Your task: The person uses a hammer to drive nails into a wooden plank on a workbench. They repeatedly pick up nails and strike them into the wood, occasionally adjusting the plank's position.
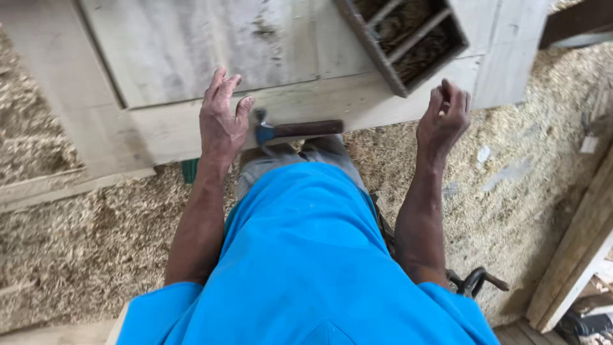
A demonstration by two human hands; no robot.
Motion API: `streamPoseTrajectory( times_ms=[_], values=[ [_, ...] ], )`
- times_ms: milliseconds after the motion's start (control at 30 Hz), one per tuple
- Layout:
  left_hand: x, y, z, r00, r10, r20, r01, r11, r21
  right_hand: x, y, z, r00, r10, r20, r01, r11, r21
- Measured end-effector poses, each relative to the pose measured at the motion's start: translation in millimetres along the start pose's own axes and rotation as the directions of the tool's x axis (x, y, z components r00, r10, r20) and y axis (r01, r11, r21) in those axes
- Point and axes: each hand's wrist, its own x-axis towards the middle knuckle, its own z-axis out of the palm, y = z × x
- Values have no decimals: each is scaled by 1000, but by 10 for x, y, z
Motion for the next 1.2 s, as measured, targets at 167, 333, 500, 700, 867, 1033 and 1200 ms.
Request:
streamPoseTrajectory(
  times_ms=[167,333,500,700,867,1033,1200],
  values=[
    [157,543,254,1000,15,-13,-15,1000,-3,852,279,-81,967,-143,211,158,986,-56],
    [26,858,444,990,-130,-47,130,991,-4,1366,225,-121,866,-371,336,405,914,-34],
    [-234,980,636,970,-193,-149,197,980,13,1809,-49,467,736,-556,385,553,823,130],
    [-607,1102,744,925,-315,-214,311,949,-54,2119,-357,1429,639,-489,594,704,683,-195],
    [-876,1052,771,876,-369,-311,371,927,-55,2144,-458,1665,689,-135,712,513,785,-348],
    [-882,995,817,849,-406,-338,424,905,-22,2256,-230,1858,684,-219,696,572,753,-325],
    [-150,461,953,875,-216,-434,266,962,59,2350,26,1915,633,-269,726,564,803,-194]
  ],
)
